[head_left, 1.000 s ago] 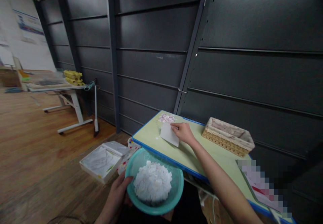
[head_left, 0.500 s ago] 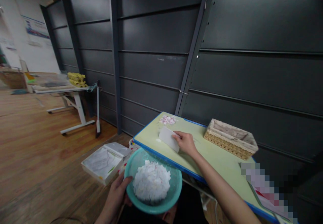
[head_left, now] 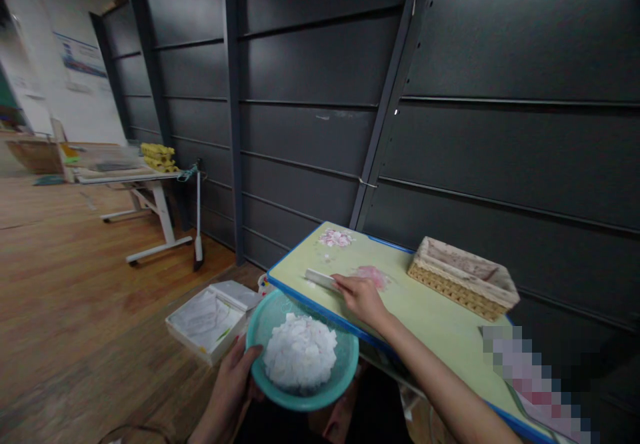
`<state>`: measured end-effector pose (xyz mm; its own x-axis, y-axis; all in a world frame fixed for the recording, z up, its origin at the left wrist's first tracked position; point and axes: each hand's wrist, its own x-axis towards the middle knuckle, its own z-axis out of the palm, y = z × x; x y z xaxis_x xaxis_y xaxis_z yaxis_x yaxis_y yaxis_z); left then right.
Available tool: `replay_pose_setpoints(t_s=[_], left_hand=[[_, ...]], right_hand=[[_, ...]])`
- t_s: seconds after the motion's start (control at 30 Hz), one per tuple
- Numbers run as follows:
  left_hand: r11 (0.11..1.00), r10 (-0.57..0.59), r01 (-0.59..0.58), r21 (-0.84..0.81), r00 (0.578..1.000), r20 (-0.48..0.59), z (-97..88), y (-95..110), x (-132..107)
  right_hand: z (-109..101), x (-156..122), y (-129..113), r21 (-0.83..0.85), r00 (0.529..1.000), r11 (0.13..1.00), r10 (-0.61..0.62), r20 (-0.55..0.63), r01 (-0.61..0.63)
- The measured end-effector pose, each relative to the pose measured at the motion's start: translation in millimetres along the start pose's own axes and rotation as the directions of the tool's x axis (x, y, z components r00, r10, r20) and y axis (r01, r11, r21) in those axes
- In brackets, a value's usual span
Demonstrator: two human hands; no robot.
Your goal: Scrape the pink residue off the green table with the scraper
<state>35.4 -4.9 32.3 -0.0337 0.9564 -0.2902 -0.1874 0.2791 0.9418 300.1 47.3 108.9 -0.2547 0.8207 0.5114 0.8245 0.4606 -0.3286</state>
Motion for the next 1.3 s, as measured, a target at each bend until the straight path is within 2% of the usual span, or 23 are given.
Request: replay_pose_setpoints(t_s=[0.2, 0.27, 0.37, 0.43, 0.5, 0.57, 0.63, 0.73, 0.87, 1.17, 1.3], left_hand=[[0.999, 0.003, -0.003, -0.052, 1.000, 0.004, 2.6, -1.8, 0.8], [0.998, 0.015, -0.014, -0.064, 1.000, 0.016, 2.6, -5.3, 4.7], [0.997, 0.026, -0.026, -0.078, 1.000, -0.003, 2.6, -8.7, 8.0], [0.997, 0.017, -0.018, -0.073, 1.000, -0.018, 2.6, -8.8, 7.3], [0.997, 0.037, -0.038, -0.068, 0.999, -0.016, 2.6, -8.2, 5.5], [0.995, 0.070, -0.070, -0.069, 0.998, 0.001, 2.4, -8.3, 4.6], [0.994, 0.077, -0.075, -0.080, 0.997, 0.025, 2.1, -9.7, 5.1], [0.993, 0.058, -0.054, -0.101, 0.998, 0.031, 1.6, -12.3, 7.1], [0.988, 0.104, -0.097, -0.122, 0.993, 0.056, 0.7, -13.0, 7.3], [0.988, 0.029, -0.027, -0.150, 1.000, 0.011, 0.2, -8.3, 1.2], [0.989, 0.022, -0.016, -0.147, 0.999, 0.038, -0.2, -8.0, 1.2]], right_hand=[[6.5, -28.1, -10.0, 0.006, 0.979, 0.981, -0.194, -0.062, 0.195], [6.2, -34.5, -14.4, 0.015, 0.973, 0.976, -0.215, -0.080, 0.217], [1.6, -34.4, -17.8, 0.079, 0.983, 0.981, -0.171, -0.062, 0.176], [-3.8, -24.1, -12.7, 0.122, 0.994, 0.988, -0.086, -0.065, 0.093], [-10.3, -4.9, 0.1, 0.121, 0.992, 0.992, 0.046, -0.116, -0.032], [-16.9, 19.6, 17.9, 0.079, 0.964, 0.983, 0.177, -0.198, -0.164], [-22.4, 44.1, 35.3, -0.022, 0.952, 0.975, 0.210, -0.221, -0.220], [-27.0, 70.5, 51.6, -0.208, 0.975, 0.955, 0.194, -0.113, -0.214], [-26.0, 83.8, 55.4, -0.357, 0.980, 0.914, 0.197, -0.027, -0.193], [-21.4, 100.0, 51.9, -0.404, 0.982, 0.903, 0.180, 0.054, -0.144], [-26.5, 107.0, 57.0, -0.436, 0.980, 0.891, 0.178, 0.085, -0.124]])
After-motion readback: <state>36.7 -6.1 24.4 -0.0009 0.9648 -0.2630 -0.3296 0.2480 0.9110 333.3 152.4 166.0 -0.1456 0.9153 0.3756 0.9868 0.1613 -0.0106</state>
